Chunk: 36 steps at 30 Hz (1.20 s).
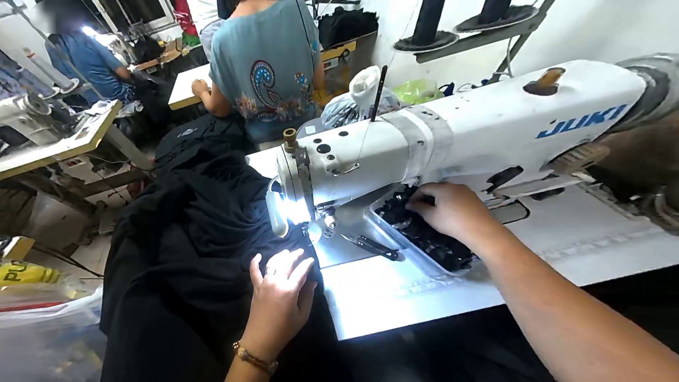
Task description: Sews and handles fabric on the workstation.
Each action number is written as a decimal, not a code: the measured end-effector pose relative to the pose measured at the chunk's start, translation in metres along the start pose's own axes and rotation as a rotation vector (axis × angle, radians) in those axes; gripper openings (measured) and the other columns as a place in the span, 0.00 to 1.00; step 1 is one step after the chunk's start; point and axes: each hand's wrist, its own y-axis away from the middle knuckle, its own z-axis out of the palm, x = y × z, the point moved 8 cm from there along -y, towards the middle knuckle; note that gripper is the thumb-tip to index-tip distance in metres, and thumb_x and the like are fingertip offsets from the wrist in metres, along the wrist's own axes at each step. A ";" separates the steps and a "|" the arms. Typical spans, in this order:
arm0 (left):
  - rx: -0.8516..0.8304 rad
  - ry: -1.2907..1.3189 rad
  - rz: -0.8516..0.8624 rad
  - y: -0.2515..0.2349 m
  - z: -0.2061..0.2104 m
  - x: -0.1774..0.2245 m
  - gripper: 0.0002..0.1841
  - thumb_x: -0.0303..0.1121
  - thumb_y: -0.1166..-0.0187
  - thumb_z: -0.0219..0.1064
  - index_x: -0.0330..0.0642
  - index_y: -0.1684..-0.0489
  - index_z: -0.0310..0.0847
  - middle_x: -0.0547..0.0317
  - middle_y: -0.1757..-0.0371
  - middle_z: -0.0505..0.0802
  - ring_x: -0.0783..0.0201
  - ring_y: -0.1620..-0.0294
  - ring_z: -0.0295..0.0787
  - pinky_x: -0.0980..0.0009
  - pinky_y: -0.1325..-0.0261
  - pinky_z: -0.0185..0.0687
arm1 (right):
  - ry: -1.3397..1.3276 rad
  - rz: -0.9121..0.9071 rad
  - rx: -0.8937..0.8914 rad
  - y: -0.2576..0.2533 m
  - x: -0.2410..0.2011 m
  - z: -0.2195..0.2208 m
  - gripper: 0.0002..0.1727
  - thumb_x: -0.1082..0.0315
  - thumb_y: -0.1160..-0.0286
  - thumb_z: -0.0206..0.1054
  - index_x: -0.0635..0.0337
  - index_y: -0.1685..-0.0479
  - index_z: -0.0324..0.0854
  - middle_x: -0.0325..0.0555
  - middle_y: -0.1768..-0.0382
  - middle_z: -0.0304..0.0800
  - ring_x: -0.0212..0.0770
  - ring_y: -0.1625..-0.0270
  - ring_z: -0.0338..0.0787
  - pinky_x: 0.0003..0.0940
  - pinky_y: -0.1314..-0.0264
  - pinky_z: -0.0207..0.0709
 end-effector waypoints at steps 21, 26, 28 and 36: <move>0.039 0.263 -0.075 -0.003 0.015 0.019 0.18 0.44 0.21 0.68 0.58 0.35 0.89 0.72 0.36 0.92 0.68 0.32 0.86 0.36 0.20 0.63 | 0.057 -0.339 -0.027 0.003 -0.023 0.032 0.07 0.75 0.26 0.73 0.60 0.56 0.95 0.62 0.49 0.91 0.67 0.37 0.86 0.70 0.32 0.74; 0.042 0.275 -0.069 -0.002 0.017 0.024 0.18 0.43 0.22 0.68 0.57 0.35 0.89 0.71 0.36 0.92 0.68 0.33 0.86 0.35 0.21 0.63 | 0.067 -0.326 -0.028 0.004 -0.022 0.030 0.07 0.67 0.25 0.76 0.61 0.59 0.94 0.62 0.50 0.91 0.67 0.38 0.86 0.74 0.36 0.73; 0.039 0.275 -0.068 -0.002 0.017 0.025 0.18 0.43 0.22 0.69 0.57 0.35 0.89 0.71 0.36 0.92 0.67 0.33 0.87 0.33 0.21 0.63 | 0.156 -0.269 -0.063 0.002 -0.025 0.030 0.09 0.64 0.28 0.78 0.60 0.58 0.94 0.61 0.49 0.92 0.68 0.34 0.84 0.76 0.36 0.69; 0.046 0.269 -0.084 0.002 0.012 0.022 0.17 0.43 0.22 0.69 0.58 0.36 0.90 0.71 0.35 0.92 0.67 0.32 0.86 0.34 0.21 0.63 | 0.259 -0.214 -0.079 0.001 -0.033 0.035 0.05 0.69 0.26 0.74 0.61 0.63 0.93 0.60 0.54 0.92 0.66 0.40 0.87 0.74 0.37 0.68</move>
